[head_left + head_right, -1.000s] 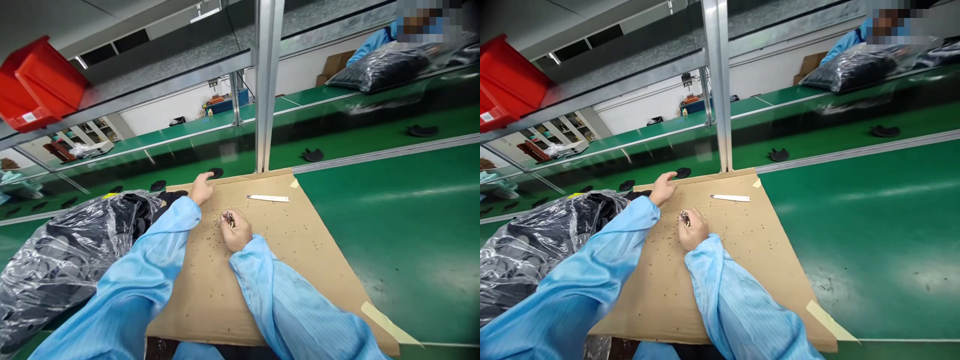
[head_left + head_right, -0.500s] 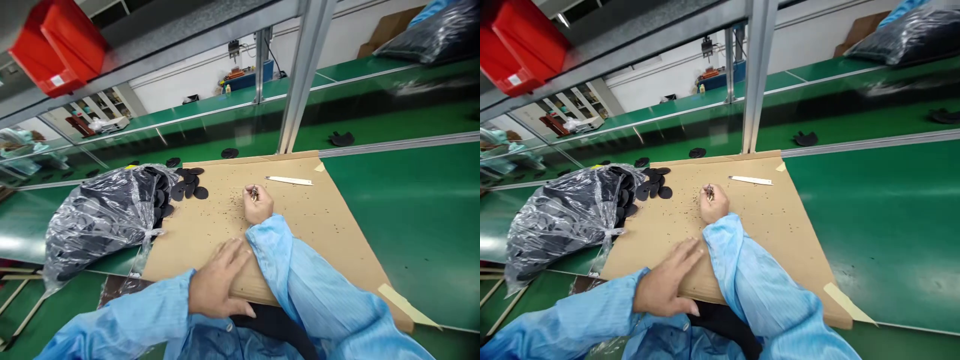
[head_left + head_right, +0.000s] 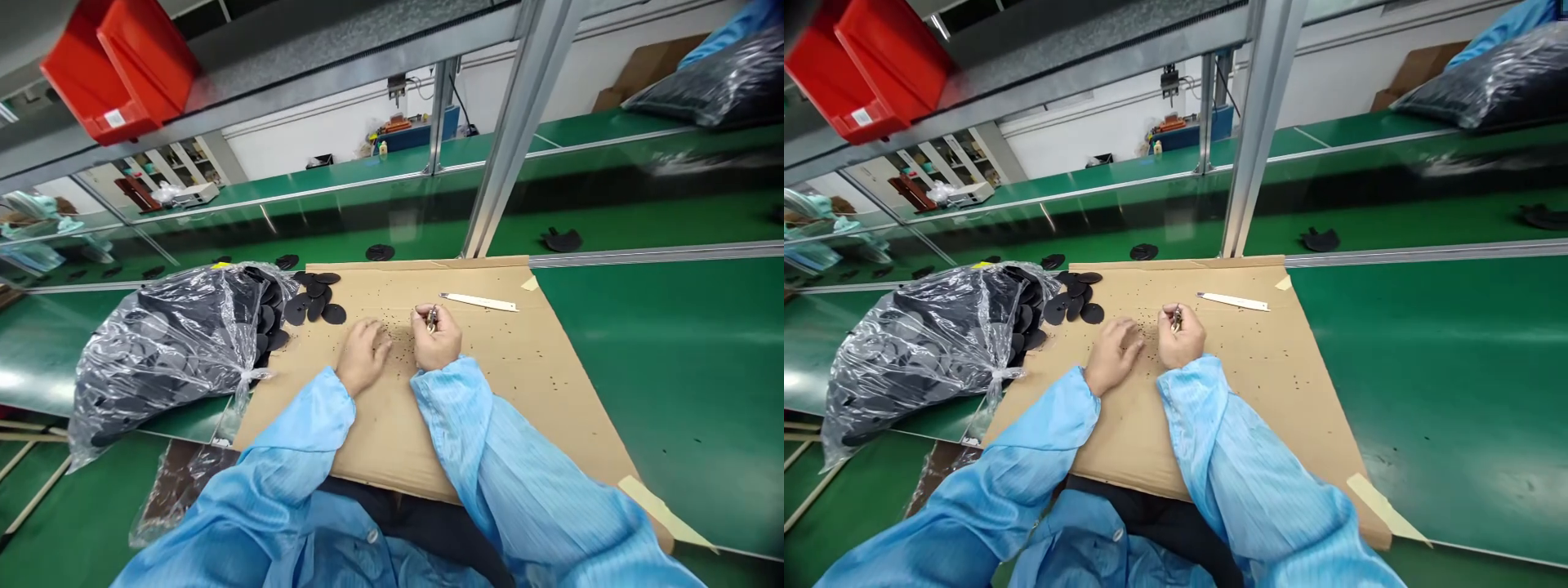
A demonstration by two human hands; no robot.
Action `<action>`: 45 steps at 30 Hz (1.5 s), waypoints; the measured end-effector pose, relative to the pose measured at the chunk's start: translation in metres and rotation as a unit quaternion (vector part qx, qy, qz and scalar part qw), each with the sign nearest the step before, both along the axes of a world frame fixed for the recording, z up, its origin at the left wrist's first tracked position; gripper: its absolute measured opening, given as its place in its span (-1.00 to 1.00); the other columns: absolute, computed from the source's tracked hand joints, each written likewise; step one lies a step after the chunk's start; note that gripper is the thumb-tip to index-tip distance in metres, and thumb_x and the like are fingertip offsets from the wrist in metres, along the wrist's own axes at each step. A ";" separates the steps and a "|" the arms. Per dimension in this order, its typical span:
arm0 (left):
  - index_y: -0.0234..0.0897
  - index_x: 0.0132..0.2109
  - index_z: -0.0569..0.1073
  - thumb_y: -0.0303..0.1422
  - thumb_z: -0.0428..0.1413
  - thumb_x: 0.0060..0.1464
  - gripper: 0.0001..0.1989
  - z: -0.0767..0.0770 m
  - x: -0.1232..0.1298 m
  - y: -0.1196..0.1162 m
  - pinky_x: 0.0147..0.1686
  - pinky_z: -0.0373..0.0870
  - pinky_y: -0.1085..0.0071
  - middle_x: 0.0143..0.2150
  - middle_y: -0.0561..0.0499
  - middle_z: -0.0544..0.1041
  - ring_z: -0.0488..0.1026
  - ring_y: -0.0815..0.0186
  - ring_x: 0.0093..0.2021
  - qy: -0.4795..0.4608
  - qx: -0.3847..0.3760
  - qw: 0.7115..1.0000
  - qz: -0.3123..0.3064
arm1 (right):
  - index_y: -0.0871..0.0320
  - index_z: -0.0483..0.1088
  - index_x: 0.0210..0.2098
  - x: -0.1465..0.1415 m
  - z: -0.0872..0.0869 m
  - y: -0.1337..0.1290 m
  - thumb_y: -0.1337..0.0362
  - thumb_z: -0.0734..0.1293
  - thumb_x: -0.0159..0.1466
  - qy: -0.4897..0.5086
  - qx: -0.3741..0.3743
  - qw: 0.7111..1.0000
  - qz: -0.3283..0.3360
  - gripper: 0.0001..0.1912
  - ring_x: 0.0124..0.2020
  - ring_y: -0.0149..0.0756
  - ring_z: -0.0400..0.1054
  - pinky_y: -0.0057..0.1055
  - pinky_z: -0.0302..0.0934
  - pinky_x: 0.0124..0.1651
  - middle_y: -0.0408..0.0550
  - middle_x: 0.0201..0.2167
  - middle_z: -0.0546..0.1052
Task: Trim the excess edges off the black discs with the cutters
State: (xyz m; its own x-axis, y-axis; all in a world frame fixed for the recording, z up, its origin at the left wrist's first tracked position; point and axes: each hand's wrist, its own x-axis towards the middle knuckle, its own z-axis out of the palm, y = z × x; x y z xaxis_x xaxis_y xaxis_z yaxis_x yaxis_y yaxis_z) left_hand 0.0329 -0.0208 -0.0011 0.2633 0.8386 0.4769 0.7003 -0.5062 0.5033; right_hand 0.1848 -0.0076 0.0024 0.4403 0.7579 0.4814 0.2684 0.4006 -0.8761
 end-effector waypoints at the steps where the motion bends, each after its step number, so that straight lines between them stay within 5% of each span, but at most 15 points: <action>1: -0.33 -0.03 0.42 -0.28 0.06 0.15 -0.71 0.002 -0.002 0.000 0.09 0.32 0.19 -0.03 -0.20 0.44 0.36 0.16 0.04 -0.044 0.000 0.999 0.013 | 0.17 0.38 -0.37 0.000 0.001 0.000 0.22 0.29 0.16 0.000 0.000 1.000 -0.001 -0.87 -0.49 -0.37 0.27 -0.43 0.22 -0.34 -0.16 -0.53 0.40; 6: -0.27 -0.28 0.47 -0.25 0.00 0.19 -0.77 0.011 -0.008 -0.006 -0.14 0.39 0.31 -0.30 -0.07 0.48 0.43 0.26 -0.23 -0.190 -0.012 0.978 0.080 | 0.16 0.38 -0.35 0.000 0.001 -0.003 0.21 0.30 0.17 -0.016 -0.005 1.000 0.003 -0.86 -0.46 -0.35 0.30 -0.40 0.26 -0.32 -0.13 -0.50 0.43; 11: -0.27 -0.27 0.49 -0.22 0.01 0.19 -0.75 0.011 -0.001 -0.006 -0.23 0.39 0.36 -0.34 -0.06 0.50 0.43 0.29 -0.30 -0.229 -0.055 0.972 0.002 | 0.15 0.39 -0.33 -0.006 -0.001 -0.007 0.22 0.31 0.19 -0.091 -0.008 0.995 0.033 -0.87 -0.44 -0.33 0.33 -0.38 0.28 -0.30 -0.11 -0.46 0.46; 15: -0.32 -0.23 0.49 -0.15 0.02 0.18 -0.69 0.009 0.001 -0.001 -0.43 0.34 0.45 -0.46 0.00 0.46 0.38 0.38 -0.47 -0.305 -0.151 0.940 -0.026 | 0.14 0.40 -0.32 -0.010 -0.003 -0.007 0.24 0.31 0.20 -0.180 0.000 0.981 0.067 -0.90 -0.40 -0.30 0.35 -0.35 0.28 -0.27 -0.09 -0.41 0.47; 23: -0.35 -0.15 0.46 -0.19 0.17 0.04 -0.67 0.007 0.001 0.003 -0.51 0.28 0.55 -0.44 0.05 0.43 0.29 0.48 -0.52 -0.355 -0.234 0.901 -0.080 | 0.13 0.40 -0.27 -0.010 -0.004 -0.004 0.34 0.28 0.14 -0.221 -0.001 0.969 0.111 -0.85 -0.32 -0.24 0.39 -0.30 0.30 -0.23 -0.05 -0.35 0.49; 29: -0.38 -0.19 0.47 -0.24 0.20 0.00 -0.70 0.009 0.002 0.005 -0.48 0.33 0.55 -0.47 0.06 0.40 0.32 0.47 -0.49 -0.399 -0.260 0.877 -0.056 | 0.14 0.40 -0.25 -0.011 -0.002 -0.005 0.30 0.28 0.18 -0.242 -0.012 0.959 0.143 -0.86 -0.27 -0.24 0.39 -0.30 0.29 -0.19 -0.04 -0.32 0.49; 34: -0.36 -0.03 0.44 -0.32 0.20 -0.03 -0.61 0.009 0.000 0.007 -0.48 0.34 0.54 -0.38 0.04 0.42 0.29 0.50 -0.52 -0.408 -0.263 0.872 -0.057 | 0.13 0.39 -0.23 -0.012 0.000 -0.008 0.30 0.28 0.18 -0.269 -0.025 0.950 0.160 -0.84 -0.27 -0.22 0.38 -0.27 0.28 -0.19 -0.03 -0.31 0.50; 39: -0.37 -0.06 0.49 -0.36 0.18 -0.04 -0.65 0.010 -0.003 0.006 -0.44 0.36 0.53 -0.17 -0.09 0.42 0.33 0.50 -0.46 -0.384 -0.254 0.882 -0.104 | 0.14 0.41 -0.22 -0.012 0.000 -0.009 0.31 0.26 0.16 -0.290 -0.028 0.939 0.183 -0.81 -0.25 -0.20 0.37 -0.25 0.25 -0.16 -0.01 -0.30 0.49; 45: -0.35 -0.09 0.52 -0.34 0.18 0.01 -0.71 0.009 -0.005 0.007 -0.24 0.44 0.43 -0.15 -0.11 0.44 0.44 0.35 -0.26 -0.368 -0.224 0.896 -0.107 | 0.15 0.42 -0.25 -0.013 0.003 -0.010 0.30 0.24 0.19 -0.296 -0.037 0.935 0.193 -0.83 -0.28 -0.22 0.34 -0.28 0.24 -0.20 -0.01 -0.33 0.47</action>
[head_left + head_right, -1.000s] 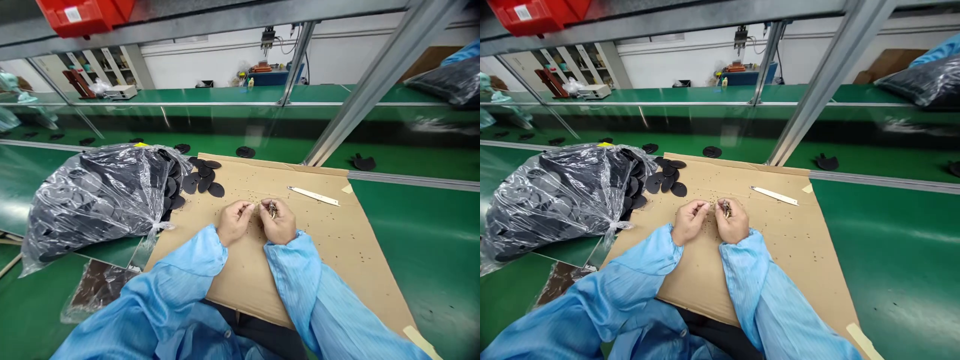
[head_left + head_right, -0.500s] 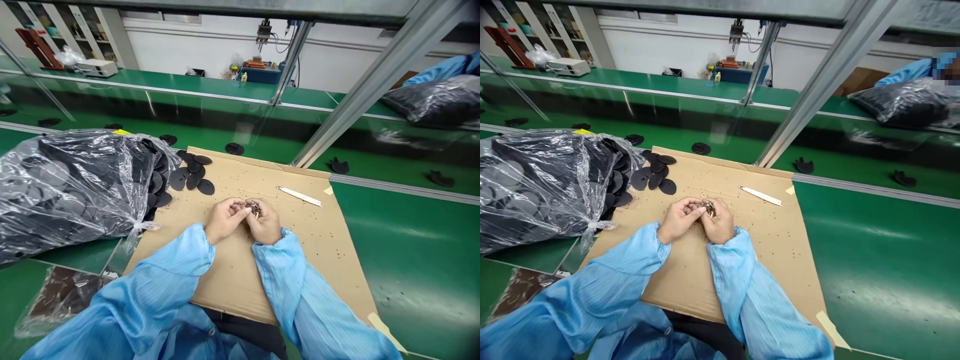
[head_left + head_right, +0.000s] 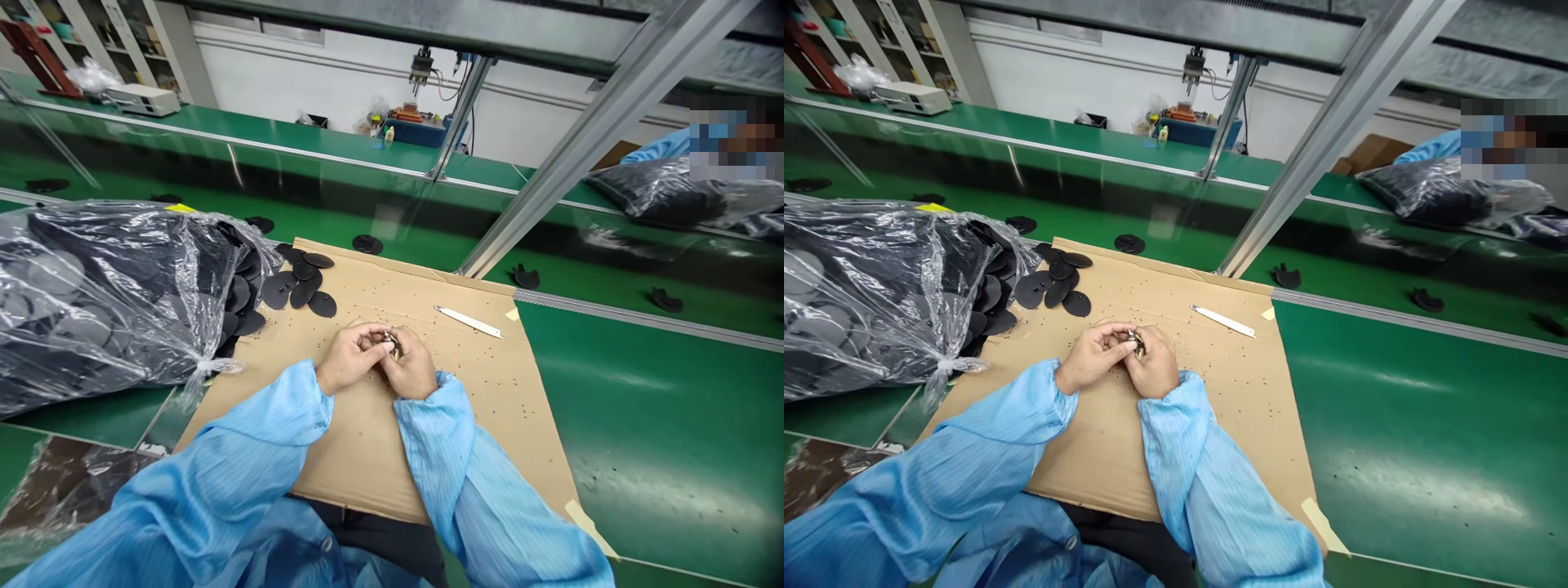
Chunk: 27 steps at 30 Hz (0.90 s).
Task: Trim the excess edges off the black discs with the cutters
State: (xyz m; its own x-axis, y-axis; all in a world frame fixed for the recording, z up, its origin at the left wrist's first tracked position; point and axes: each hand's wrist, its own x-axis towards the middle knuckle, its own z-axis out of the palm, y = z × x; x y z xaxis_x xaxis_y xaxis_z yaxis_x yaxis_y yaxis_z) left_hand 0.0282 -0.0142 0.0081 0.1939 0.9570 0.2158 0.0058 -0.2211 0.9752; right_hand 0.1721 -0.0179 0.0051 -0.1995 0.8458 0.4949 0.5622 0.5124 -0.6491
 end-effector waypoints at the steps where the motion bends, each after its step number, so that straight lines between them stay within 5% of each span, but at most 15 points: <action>1: -0.34 -0.10 0.52 -0.33 0.18 0.03 -0.72 -0.001 0.000 0.001 -0.20 0.44 0.41 -0.15 -0.11 0.45 0.45 0.33 -0.24 0.004 0.007 1.000 0.002 | 0.15 0.42 -0.25 0.000 0.000 0.000 0.30 0.24 0.20 -0.003 -0.001 1.000 0.000 -0.84 -0.29 -0.22 0.34 -0.28 0.24 -0.20 -0.02 -0.34 0.47; 5: -0.30 -0.13 0.54 -0.31 0.18 0.04 -0.75 -0.005 -0.001 0.002 -0.13 0.44 0.37 -0.17 -0.10 0.47 0.45 0.30 -0.21 0.021 0.023 0.999 0.013 | 0.15 0.41 -0.26 -0.001 0.000 0.000 0.31 0.24 0.20 -0.014 -0.004 1.000 0.000 -0.85 -0.29 -0.21 0.34 -0.27 0.24 -0.20 -0.01 -0.35 0.46; 12: -0.32 0.00 0.46 -0.29 0.26 -0.08 -0.54 -0.006 0.000 0.003 -0.43 0.41 0.49 -0.06 -0.12 0.40 0.36 0.48 -0.44 0.027 -0.029 0.999 0.034 | 0.13 0.40 -0.20 0.001 -0.005 0.000 0.34 0.26 0.16 0.009 0.015 1.000 -0.006 -0.80 -0.23 -0.20 0.37 -0.24 0.27 -0.15 -0.02 -0.28 0.49; 27: -0.37 -0.05 0.48 -0.30 0.23 -0.04 -0.62 -0.005 0.000 0.003 -0.29 0.46 0.41 -0.17 -0.13 0.55 0.48 0.35 -0.34 0.029 -0.046 0.998 -0.011 | 0.14 0.41 -0.22 0.001 -0.007 -0.001 0.36 0.27 0.14 0.011 0.024 1.000 -0.011 -0.80 -0.24 -0.22 0.38 -0.26 0.27 -0.15 -0.04 -0.29 0.50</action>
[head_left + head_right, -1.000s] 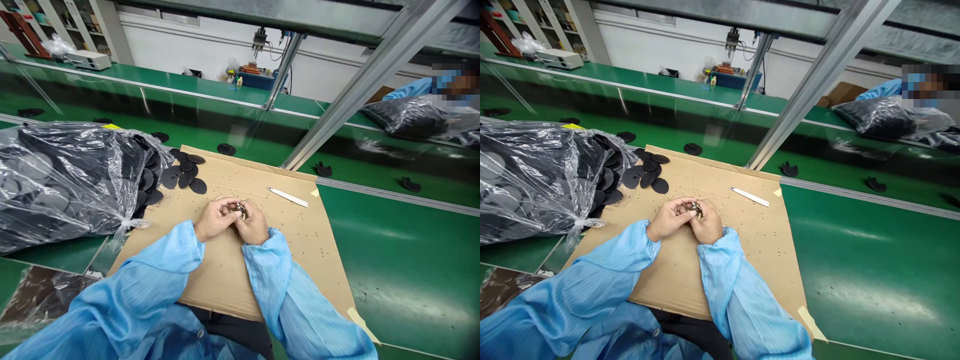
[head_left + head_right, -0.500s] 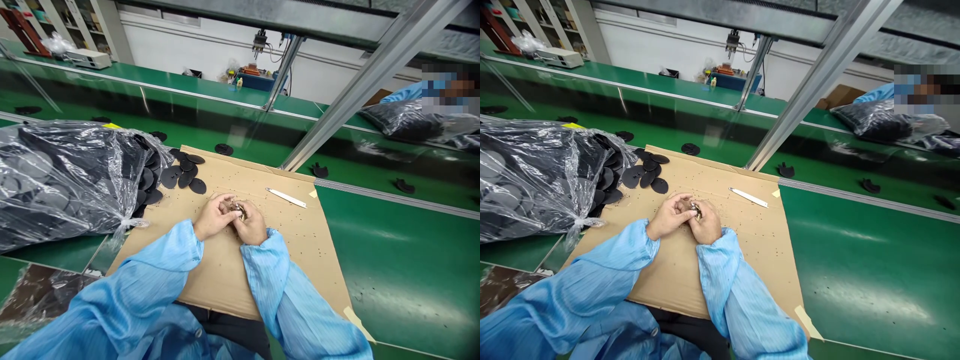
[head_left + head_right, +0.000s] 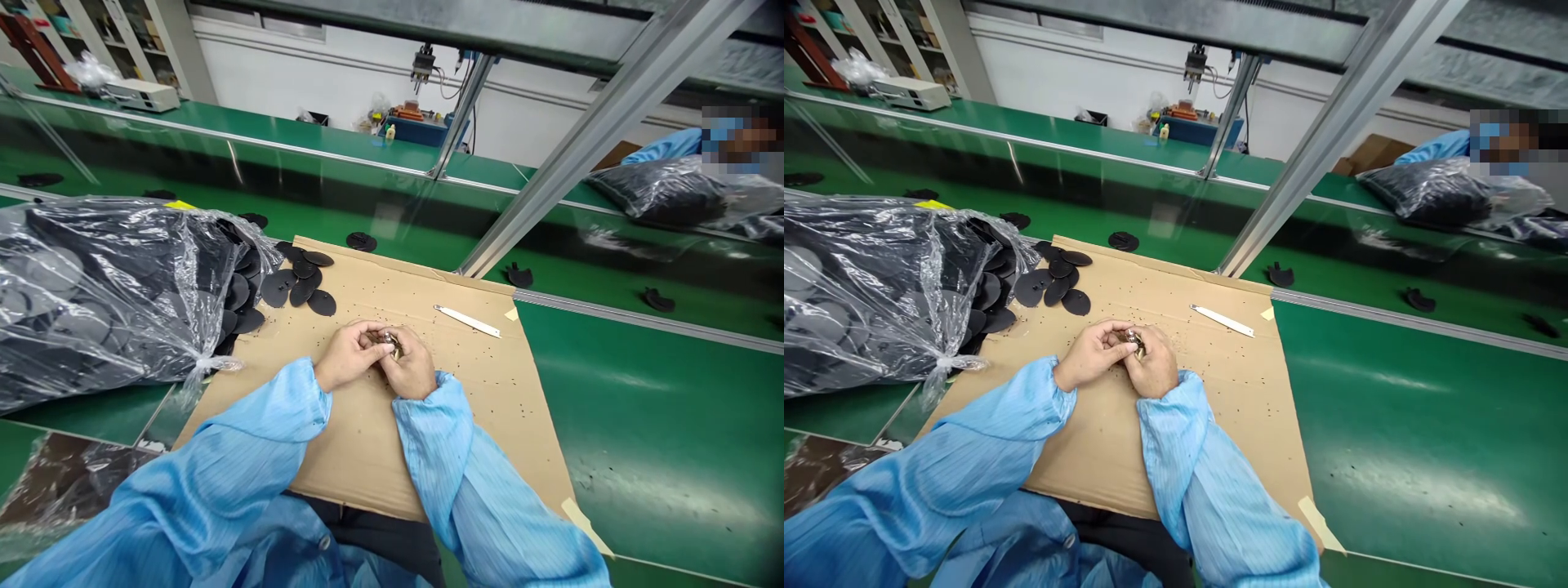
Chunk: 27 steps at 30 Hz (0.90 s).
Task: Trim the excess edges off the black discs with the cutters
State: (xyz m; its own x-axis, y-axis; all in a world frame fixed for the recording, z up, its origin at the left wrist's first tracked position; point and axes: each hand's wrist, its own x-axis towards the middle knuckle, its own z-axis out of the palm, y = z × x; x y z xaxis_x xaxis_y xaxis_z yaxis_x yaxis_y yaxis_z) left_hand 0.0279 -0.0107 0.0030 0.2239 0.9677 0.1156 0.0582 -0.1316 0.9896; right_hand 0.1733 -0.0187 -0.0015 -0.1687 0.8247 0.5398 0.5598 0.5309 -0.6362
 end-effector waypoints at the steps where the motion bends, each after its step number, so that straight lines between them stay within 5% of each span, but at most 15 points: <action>1: -0.38 -0.05 0.48 -0.31 0.23 -0.04 -0.62 0.000 0.000 0.000 -0.28 0.46 0.41 -0.17 -0.13 0.55 0.48 0.34 -0.33 -0.003 -0.002 1.000 -0.001 | 0.14 0.41 -0.22 0.000 0.000 0.000 0.36 0.27 0.14 0.001 0.001 1.000 0.001 -0.80 -0.24 -0.22 0.38 -0.26 0.27 -0.16 -0.04 -0.29 0.50; 27: -0.40 -0.07 0.46 -0.30 0.25 -0.07 -0.60 0.003 0.001 -0.002 -0.37 0.43 0.45 -0.26 -0.11 0.55 0.46 0.36 -0.38 -0.017 -0.025 1.000 -0.003 | 0.14 0.40 -0.24 -0.001 0.003 -0.002 0.39 0.25 0.12 0.001 -0.005 1.000 0.012 -0.79 -0.25 -0.22 0.38 -0.25 0.28 -0.16 -0.02 -0.31 0.49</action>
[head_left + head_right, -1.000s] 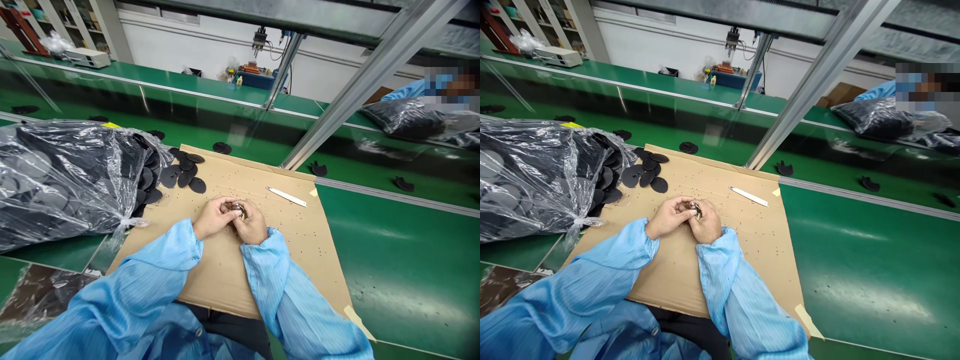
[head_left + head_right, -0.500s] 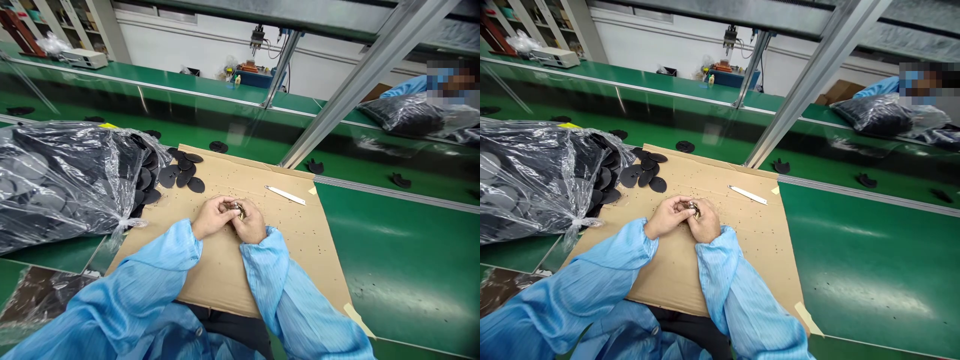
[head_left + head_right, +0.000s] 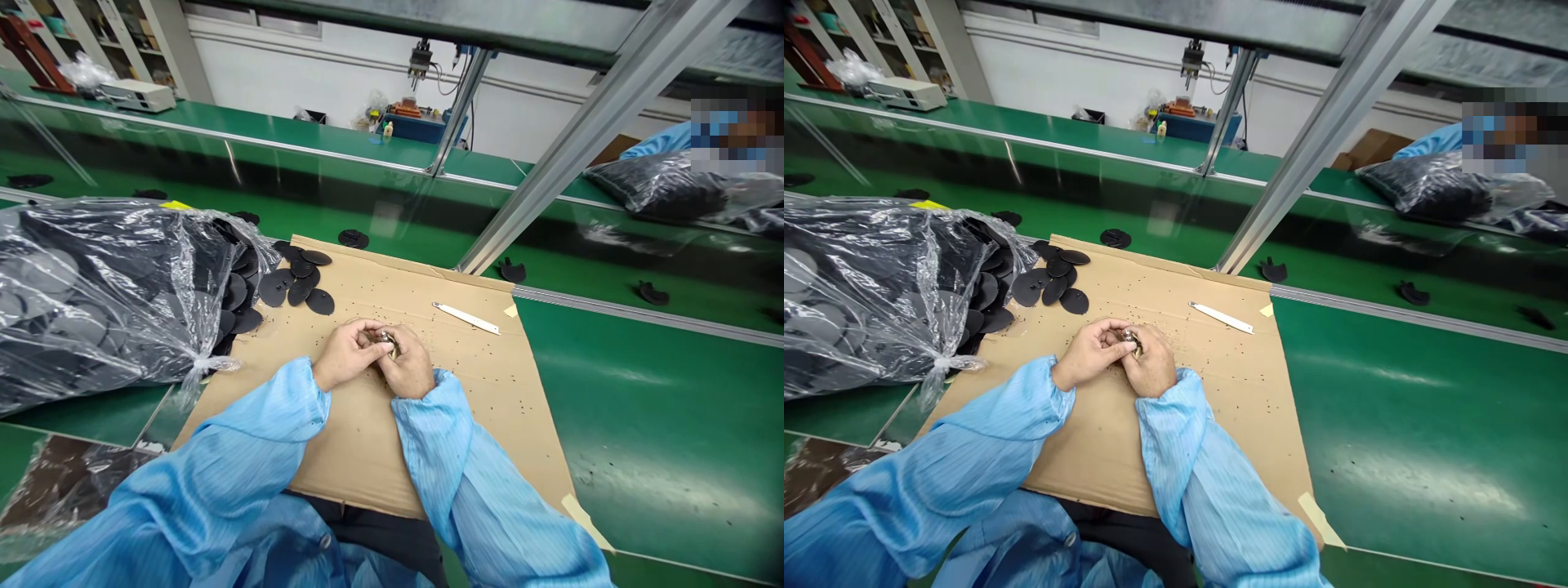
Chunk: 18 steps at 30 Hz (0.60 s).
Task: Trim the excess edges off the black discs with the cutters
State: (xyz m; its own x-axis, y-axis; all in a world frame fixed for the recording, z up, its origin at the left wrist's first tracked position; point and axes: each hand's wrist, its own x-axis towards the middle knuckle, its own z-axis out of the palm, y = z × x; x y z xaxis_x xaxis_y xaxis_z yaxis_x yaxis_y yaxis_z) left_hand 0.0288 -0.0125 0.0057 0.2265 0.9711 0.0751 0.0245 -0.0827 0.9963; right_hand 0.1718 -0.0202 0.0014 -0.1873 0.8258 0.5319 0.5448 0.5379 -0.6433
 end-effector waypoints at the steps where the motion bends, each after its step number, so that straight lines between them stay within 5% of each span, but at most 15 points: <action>1: -0.40 -0.07 0.46 -0.30 0.25 -0.07 -0.60 0.000 0.000 0.000 -0.38 0.42 0.45 -0.28 -0.10 0.55 0.45 0.36 -0.39 0.002 0.001 1.000 0.001 | 0.14 0.40 -0.24 0.000 0.000 0.000 0.39 0.25 0.12 -0.001 -0.001 1.000 0.000 -0.79 -0.26 -0.21 0.38 -0.25 0.28 -0.16 -0.02 -0.31 0.49; 18: -0.39 -0.11 0.46 -0.28 0.24 -0.07 -0.63 0.001 -0.001 -0.001 -0.42 0.38 0.49 -0.35 -0.04 0.51 0.39 0.42 -0.44 0.002 -0.007 1.000 0.004 | 0.14 0.41 -0.24 -0.001 0.000 -0.001 0.37 0.25 0.15 -0.007 -0.014 1.000 0.002 -0.81 -0.26 -0.20 0.37 -0.24 0.27 -0.15 -0.01 -0.31 0.50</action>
